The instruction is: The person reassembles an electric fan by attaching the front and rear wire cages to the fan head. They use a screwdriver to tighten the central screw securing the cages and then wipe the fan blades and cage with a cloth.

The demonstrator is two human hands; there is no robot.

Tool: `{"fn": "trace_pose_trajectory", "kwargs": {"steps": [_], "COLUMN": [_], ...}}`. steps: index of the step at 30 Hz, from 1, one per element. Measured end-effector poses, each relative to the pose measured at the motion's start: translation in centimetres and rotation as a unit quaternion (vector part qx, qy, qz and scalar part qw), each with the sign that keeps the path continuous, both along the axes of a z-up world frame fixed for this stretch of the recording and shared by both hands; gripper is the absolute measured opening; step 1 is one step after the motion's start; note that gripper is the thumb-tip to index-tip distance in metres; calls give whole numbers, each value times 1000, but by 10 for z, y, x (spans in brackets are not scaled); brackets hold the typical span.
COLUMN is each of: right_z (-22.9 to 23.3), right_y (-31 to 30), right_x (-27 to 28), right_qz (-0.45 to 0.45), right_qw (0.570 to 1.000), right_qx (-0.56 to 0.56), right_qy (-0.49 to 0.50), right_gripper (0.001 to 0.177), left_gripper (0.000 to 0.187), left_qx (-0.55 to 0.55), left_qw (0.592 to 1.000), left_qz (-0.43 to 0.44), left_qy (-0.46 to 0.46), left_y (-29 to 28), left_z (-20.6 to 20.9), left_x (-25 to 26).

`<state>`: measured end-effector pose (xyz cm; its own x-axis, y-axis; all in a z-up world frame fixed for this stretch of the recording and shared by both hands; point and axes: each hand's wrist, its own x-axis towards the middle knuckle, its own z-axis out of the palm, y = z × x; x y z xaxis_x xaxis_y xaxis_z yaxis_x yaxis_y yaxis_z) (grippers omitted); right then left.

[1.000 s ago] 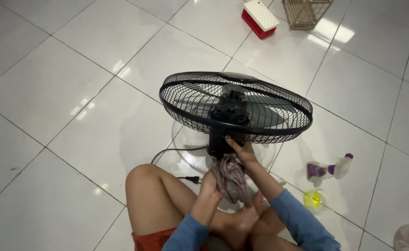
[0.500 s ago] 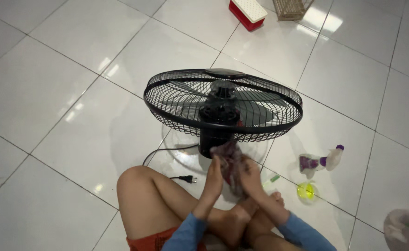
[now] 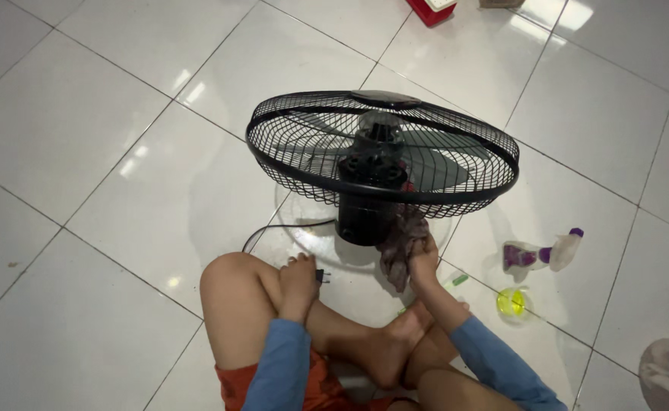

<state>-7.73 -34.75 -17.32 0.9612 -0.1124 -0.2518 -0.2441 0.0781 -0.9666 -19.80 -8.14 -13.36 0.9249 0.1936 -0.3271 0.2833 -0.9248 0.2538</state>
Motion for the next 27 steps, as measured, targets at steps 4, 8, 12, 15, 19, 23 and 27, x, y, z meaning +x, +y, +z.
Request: {"fn": "trace_pose_trajectory", "kwargs": {"steps": [4, 8, 12, 15, 19, 23, 27], "right_z": [-24, -30, -32, -30, 1, 79, 154], "right_y": [-9, -14, -29, -45, -66, -74, -61], "right_x": [0, -11, -21, -19, -19, -31, -54], "right_qz": [-23, -12, -43, -78, -123, -85, -41], "right_qw": [993, 995, 982, 988, 964, 931, 987], "right_qx": [-108, -102, -186, -130, 220, 350, 157], "right_qy": [26, 7, 2, 5, 81, 61, -19], "right_gripper": [26, 27, 25, 31, 33, 32, 34], "left_gripper": [20, 33, 39, 50, 54, 42, 33], "left_qx": [27, -95, -264, -464, -747, -793, -747], "left_qw": [998, 994, 959, 878, 633, 603, 654], "left_qz": [-37, -40, -4, 14, 196, 89, 32], "left_qy": [-40, -36, -103, -114, 56, -10, -110], "left_y": [-12, -17, -47, -77, -128, -161, -179], "left_z": [-28, -28, -24, -25, -22, 10, 67], "left_x": [1, 14, 25, 37, 62, 65, 48]}}
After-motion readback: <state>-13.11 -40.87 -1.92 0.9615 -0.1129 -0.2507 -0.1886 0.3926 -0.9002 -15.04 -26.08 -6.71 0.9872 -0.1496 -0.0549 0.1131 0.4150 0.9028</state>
